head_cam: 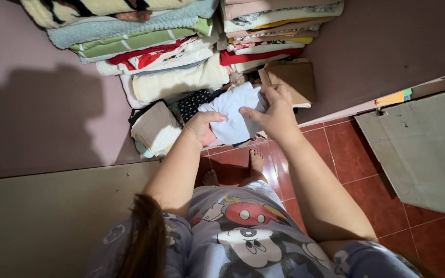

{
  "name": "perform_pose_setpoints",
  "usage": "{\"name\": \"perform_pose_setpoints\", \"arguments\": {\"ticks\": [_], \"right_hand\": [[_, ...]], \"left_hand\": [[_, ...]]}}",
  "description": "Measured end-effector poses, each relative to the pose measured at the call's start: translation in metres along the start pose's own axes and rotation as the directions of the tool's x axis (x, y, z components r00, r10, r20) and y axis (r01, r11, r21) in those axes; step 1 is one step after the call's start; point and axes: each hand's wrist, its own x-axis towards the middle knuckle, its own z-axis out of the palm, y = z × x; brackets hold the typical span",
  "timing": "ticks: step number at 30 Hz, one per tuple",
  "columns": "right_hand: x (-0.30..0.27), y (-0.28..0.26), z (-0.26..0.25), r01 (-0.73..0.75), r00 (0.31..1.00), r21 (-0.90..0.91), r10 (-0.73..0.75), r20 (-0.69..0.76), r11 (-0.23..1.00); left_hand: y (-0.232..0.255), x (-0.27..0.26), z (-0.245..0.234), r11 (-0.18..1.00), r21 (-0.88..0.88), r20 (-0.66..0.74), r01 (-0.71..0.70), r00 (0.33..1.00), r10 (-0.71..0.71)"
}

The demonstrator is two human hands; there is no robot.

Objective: Folding and stacking various pieces of laundry, including towels and clothes, inside a closet.

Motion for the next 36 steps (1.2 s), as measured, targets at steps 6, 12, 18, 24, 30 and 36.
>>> {"name": "perform_pose_setpoints", "arguments": {"ticks": [6, 12, 18, 24, 30, 36], "right_hand": [[-0.005, -0.006, -0.003, 0.080, 0.989, -0.124, -0.094, -0.113, 0.989], [-0.007, 0.005, -0.003, 0.100, 0.980, -0.045, -0.106, -0.171, 0.994], [-0.002, -0.003, -0.023, 0.085, 0.991, 0.211, -0.060, -0.123, 0.974], [-0.003, 0.021, -0.030, -0.021, 1.000, -0.012, 0.021, 0.020, 1.000], [0.002, 0.026, -0.039, -0.094, 0.989, -0.037, 0.098, 0.107, 0.995], [0.007, 0.039, -0.052, -0.035, 0.988, -0.122, 0.053, 0.144, 0.992]], "left_hand": [[-0.013, 0.005, 0.015, 0.998, -0.052, -0.054, 0.020, 0.998, -0.023], [-0.017, 0.017, 0.019, 0.996, -0.085, -0.028, 0.031, 0.999, -0.033], [-0.012, 0.023, 0.027, 0.999, -0.025, -0.040, 0.046, 0.998, -0.047], [-0.011, 0.027, 0.036, 0.996, 0.082, 0.040, 0.020, 0.999, -0.023], [-0.019, 0.042, 0.019, 0.990, 0.073, -0.010, 0.120, 0.993, -0.119], [-0.026, 0.053, 0.017, 0.990, 0.096, -0.066, 0.106, 0.993, -0.100]]}}
